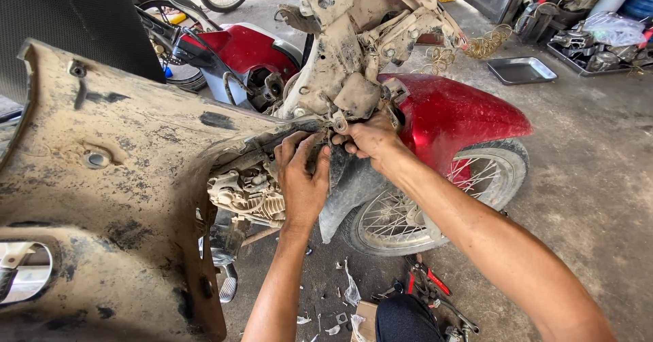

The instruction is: The person is working on the electrical wiring of a motorcycle, specifically around the ignition switch area, using pliers to manipulate connectors.

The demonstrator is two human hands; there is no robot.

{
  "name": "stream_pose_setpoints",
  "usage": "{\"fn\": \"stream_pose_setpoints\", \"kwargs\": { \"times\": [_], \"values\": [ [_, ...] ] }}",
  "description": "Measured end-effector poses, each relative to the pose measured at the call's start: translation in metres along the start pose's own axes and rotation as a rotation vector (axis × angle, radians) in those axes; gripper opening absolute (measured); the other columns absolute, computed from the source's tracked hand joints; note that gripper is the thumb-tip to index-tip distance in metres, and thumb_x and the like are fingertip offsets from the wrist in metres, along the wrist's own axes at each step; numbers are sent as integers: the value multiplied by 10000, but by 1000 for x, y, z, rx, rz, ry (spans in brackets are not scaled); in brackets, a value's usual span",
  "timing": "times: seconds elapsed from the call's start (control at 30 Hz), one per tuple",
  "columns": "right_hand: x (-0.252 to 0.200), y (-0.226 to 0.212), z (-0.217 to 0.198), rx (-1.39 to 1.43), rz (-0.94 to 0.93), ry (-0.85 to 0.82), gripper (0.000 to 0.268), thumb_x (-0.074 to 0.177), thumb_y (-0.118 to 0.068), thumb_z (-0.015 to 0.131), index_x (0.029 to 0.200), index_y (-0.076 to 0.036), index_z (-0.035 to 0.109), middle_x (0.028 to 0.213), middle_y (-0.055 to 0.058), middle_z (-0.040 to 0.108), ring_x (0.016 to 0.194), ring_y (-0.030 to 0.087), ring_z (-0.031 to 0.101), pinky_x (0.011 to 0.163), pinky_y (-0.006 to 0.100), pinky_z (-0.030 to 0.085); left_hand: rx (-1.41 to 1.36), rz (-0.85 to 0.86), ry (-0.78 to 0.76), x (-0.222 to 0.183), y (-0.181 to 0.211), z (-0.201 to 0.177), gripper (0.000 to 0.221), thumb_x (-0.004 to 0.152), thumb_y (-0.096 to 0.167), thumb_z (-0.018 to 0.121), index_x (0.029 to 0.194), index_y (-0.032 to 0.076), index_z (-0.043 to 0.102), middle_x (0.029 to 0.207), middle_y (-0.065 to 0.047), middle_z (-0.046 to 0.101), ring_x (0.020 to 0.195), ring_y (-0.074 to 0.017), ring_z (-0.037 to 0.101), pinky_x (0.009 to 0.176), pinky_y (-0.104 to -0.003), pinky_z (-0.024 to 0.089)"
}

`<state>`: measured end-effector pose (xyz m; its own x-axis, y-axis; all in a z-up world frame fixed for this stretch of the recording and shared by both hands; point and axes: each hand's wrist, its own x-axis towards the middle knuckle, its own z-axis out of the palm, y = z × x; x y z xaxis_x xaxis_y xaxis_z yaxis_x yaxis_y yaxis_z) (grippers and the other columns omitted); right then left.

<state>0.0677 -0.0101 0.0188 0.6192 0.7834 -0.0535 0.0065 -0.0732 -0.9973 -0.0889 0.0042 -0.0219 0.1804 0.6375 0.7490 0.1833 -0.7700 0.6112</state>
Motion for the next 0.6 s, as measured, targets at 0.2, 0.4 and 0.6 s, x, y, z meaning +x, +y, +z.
{"fn": "stream_pose_setpoints", "kwargs": {
  "times": [0.2,0.4,0.6],
  "values": [
    [-11,10,5,78,-96,38,277,802,-110,803,955,106,723,644,184,668,413,105,566,365,196,415,5,21,3,-1,0,-2,221,955,178,709,1169,125,716,1135,-67,596,1091,-309,554,963,-466,430],
    [7,41,7,-162,-389,98,101,770,-157,822,753,-71,771,574,74,675,494,93,592,455,229,483,-7,5,-8,-3,-3,-4,249,941,154,715,1188,120,715,1160,-64,601,1111,-304,561,973,-453,452],
    [1,44,-7,-486,-783,134,94,802,-147,757,745,-75,739,633,123,693,614,283,678,539,356,517,-7,16,-26,-3,-5,-3,293,927,122,723,1220,123,715,1190,-75,608,1145,-315,559,987,-463,449]
  ]
}}
